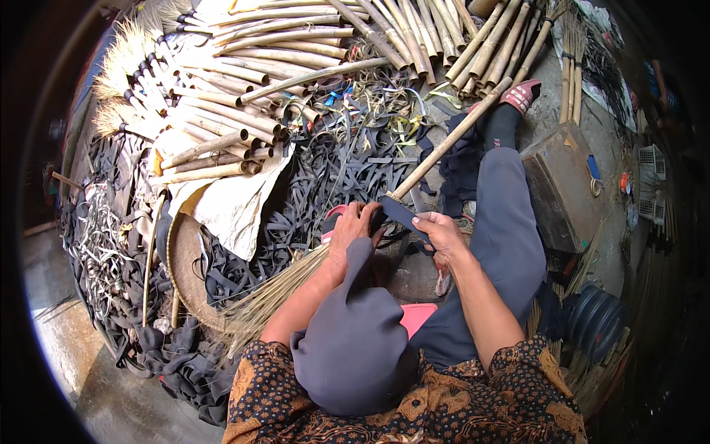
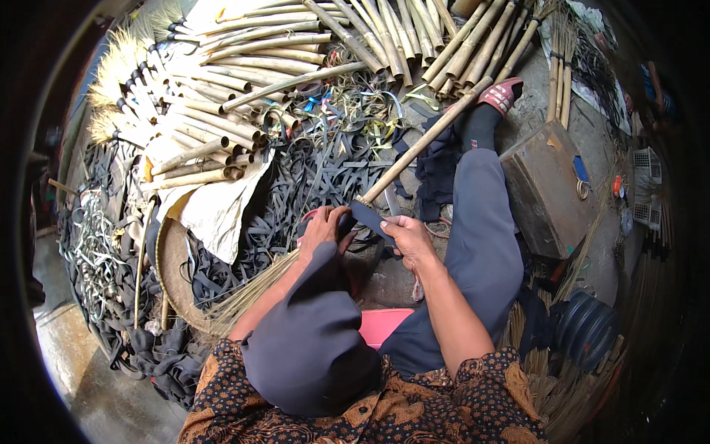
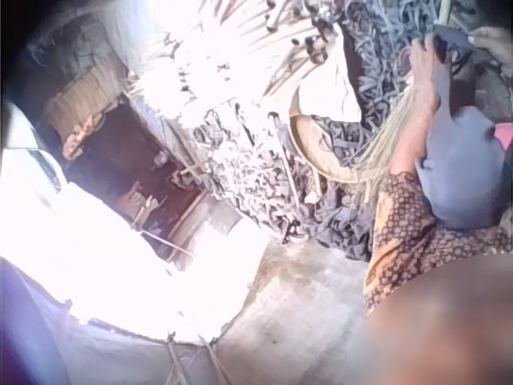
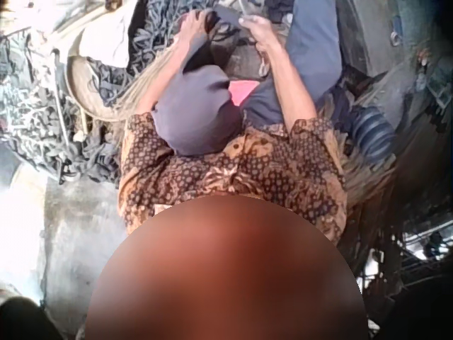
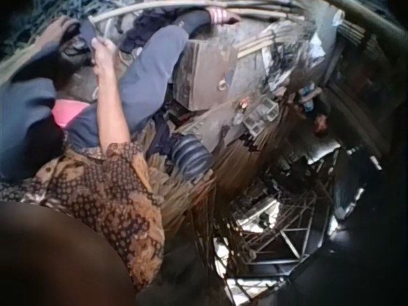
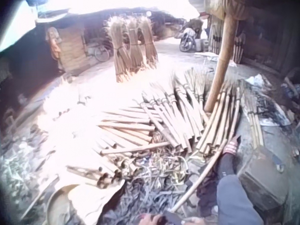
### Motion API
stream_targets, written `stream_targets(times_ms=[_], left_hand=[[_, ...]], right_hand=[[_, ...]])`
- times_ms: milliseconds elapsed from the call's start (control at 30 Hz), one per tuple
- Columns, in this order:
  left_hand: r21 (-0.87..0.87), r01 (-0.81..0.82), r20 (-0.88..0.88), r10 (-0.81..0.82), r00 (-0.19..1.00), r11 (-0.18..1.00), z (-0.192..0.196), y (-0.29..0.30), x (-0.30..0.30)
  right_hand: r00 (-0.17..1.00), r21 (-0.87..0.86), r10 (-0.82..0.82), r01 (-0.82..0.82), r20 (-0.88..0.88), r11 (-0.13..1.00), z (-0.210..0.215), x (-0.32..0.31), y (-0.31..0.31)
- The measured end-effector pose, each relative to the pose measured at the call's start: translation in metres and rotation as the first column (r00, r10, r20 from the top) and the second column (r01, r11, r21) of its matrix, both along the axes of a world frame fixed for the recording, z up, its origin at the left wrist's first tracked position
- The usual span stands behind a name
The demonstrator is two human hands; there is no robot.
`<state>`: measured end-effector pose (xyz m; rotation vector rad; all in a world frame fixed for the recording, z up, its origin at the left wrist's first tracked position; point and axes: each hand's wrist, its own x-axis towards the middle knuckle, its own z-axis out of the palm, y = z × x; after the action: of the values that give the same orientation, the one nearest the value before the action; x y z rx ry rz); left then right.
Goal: The person sits on the floor and assembles brooms by wrapping black rubber strips around the junction of bamboo handles and straw bristles. They repeatedly pick up a handle, wrap the strip tightly, and use a knife to cut the strip before moving to the next broom.
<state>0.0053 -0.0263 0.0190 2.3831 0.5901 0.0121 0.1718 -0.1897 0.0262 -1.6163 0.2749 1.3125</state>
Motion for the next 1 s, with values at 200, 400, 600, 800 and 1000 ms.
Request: stream_targets(times_ms=[200,400,600,800,1000], left_hand=[[-0.267,0.059,-0.097,-0.088,0.991,0.962,0.001,0.010,0.000],[0.120,0.169,-0.073,-0.161,0.984,0.978,-0.004,0.014,0.005],[-0.477,-0.064,-0.180,-0.026,0.983,0.877,-0.011,0.023,0.008],[-0.169,-0.014,-0.071,0.002,0.997,0.985,-0.016,0.011,0.008],[-0.402,-0.016,0.094,0.059,0.994,0.915,-0.012,0.006,0.011]], right_hand=[[1.000,0.075,-0.012,0.013,-0.012,0.997,-0.013,0.002,-0.012],[0.999,0.055,-0.024,0.026,-0.034,0.998,-0.012,0.009,-0.023],[0.997,0.067,-0.039,0.044,-0.067,0.997,-0.007,0.005,-0.020],[0.991,0.131,-0.042,0.059,-0.125,0.990,-0.010,-0.001,-0.019],[0.984,0.147,-0.038,0.064,-0.173,0.987,-0.003,-0.003,-0.014]])
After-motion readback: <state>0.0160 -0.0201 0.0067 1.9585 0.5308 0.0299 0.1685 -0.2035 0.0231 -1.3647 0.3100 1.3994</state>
